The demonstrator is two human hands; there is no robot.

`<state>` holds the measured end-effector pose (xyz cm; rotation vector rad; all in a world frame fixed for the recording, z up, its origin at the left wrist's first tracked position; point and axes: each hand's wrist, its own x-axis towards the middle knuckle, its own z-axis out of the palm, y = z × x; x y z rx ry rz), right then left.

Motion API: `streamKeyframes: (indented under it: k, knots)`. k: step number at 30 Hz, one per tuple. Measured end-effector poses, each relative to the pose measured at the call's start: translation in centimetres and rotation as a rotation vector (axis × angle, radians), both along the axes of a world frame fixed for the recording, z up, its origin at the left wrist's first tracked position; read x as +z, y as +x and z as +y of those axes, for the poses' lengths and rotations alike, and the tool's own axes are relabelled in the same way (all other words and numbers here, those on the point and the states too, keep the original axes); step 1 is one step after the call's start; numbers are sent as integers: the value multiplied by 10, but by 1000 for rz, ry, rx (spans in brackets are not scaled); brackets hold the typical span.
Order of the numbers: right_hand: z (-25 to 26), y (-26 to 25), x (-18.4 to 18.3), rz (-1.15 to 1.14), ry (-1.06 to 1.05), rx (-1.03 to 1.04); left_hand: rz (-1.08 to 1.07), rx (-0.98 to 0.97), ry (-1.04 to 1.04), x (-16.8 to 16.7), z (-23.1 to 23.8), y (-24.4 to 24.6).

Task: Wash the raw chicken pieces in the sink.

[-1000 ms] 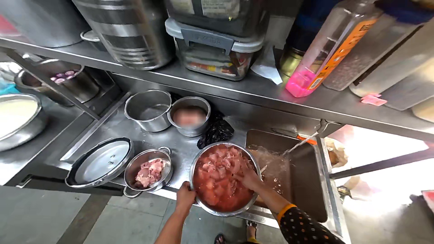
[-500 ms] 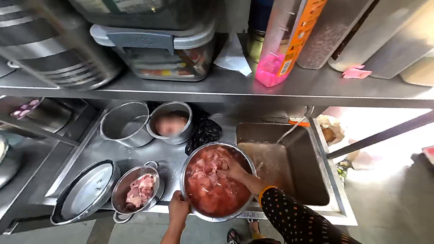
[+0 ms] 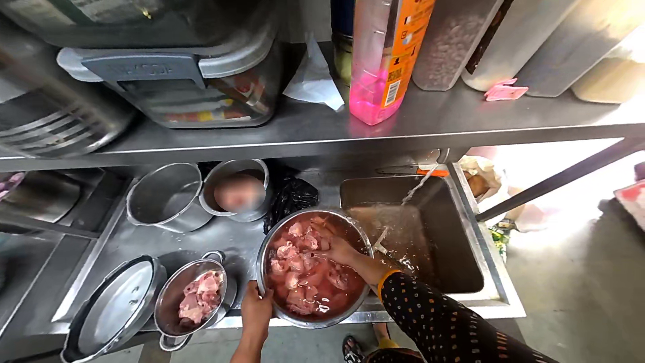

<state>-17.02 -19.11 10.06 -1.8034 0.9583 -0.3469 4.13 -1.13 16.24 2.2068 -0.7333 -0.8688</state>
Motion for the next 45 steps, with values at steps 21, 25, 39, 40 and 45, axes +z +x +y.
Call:
streamKeyframes:
  k: [21, 25, 39, 40, 45]
  knots:
    - [-9, -5, -14, -109, -32, -58, -65, -80, -14, 35, -31, -2]
    - [-7, -7, -6, -95, -17, -80, -64, -92, -13, 44, -37, -6]
    - [-8, -10, -12, -187, -15, -148, -91, -101, 0, 64, -50, -21]
    - [-3, -14, 9, -164, 16, -153, -89, -104, -5, 66, -50, -22]
    - [10, -29, 67, -158, 105, -194, -68, -109, -27, 75, -54, -32]
